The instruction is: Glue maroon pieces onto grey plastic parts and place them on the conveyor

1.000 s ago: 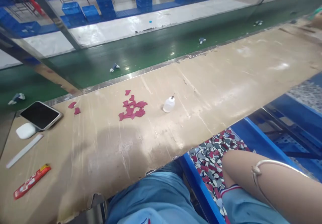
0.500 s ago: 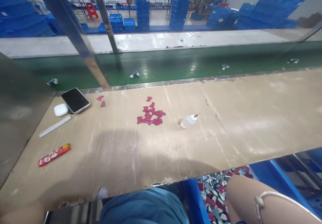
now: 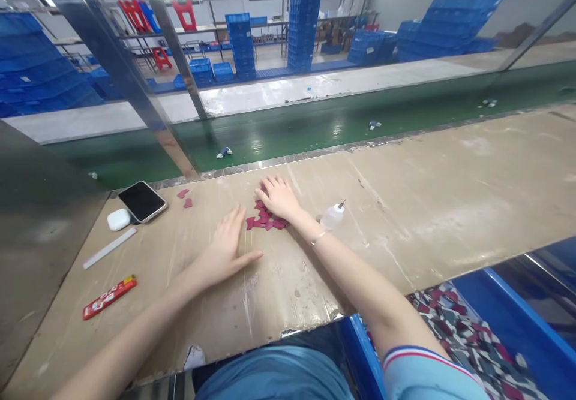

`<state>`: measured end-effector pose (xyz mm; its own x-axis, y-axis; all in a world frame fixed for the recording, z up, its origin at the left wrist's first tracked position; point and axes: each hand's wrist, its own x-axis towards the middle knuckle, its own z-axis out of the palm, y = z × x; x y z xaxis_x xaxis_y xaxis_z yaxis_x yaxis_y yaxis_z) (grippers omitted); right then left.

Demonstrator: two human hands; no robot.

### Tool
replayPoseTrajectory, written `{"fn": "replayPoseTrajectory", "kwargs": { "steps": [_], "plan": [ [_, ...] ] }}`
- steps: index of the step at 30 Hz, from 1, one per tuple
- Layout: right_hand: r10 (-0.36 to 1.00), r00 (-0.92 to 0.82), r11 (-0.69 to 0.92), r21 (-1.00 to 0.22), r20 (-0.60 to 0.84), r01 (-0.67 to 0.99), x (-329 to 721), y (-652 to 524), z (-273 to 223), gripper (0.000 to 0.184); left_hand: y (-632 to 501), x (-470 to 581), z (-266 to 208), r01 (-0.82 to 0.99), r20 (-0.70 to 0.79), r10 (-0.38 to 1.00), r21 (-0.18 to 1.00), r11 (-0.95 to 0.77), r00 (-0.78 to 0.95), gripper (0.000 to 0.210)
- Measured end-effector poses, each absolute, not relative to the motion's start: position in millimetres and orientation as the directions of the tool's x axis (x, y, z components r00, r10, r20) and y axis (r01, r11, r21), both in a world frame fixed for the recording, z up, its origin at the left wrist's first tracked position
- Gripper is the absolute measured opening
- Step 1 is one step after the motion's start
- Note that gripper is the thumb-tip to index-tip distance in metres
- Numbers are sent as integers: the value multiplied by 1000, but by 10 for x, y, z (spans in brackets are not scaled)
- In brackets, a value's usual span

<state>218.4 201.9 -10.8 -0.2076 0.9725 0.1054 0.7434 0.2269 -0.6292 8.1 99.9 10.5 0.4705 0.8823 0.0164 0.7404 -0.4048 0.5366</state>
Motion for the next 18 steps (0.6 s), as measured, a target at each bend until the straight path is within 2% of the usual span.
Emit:
{"fn": "replayPoseTrajectory", "kwargs": {
  "steps": [2,4,7,12,15,17,18],
  "plan": [
    [966,-231,249,-639,113,728,2150,2133,-181,39,1195,208,-88,759,-40,869,508,-408,494,111],
    [957,-254,280,-655,138,702,2173,2046,-267,35,1376,307,-241,758,-36,867,504,-414,498,116],
    [948,-251,315,-680,195,662,2265,1629,-364,43,1525,415,-342,733,-31,847,518,-441,531,117],
    [905,-220,418,-669,364,614,2503,749,-101,37,1510,579,-292,635,-29,762,573,-518,647,108],
    [736,-151,592,-518,660,618,2901,533,270,37,1462,610,-234,592,-21,732,605,-533,680,108],
    [581,2,553,-396,814,733,3321,696,474,26,1437,592,-202,565,-8,721,626,-537,693,107],
    [487,144,451,-389,861,803,3555,879,539,22,1427,576,-194,551,2,715,636,-540,699,105]
  ]
}}
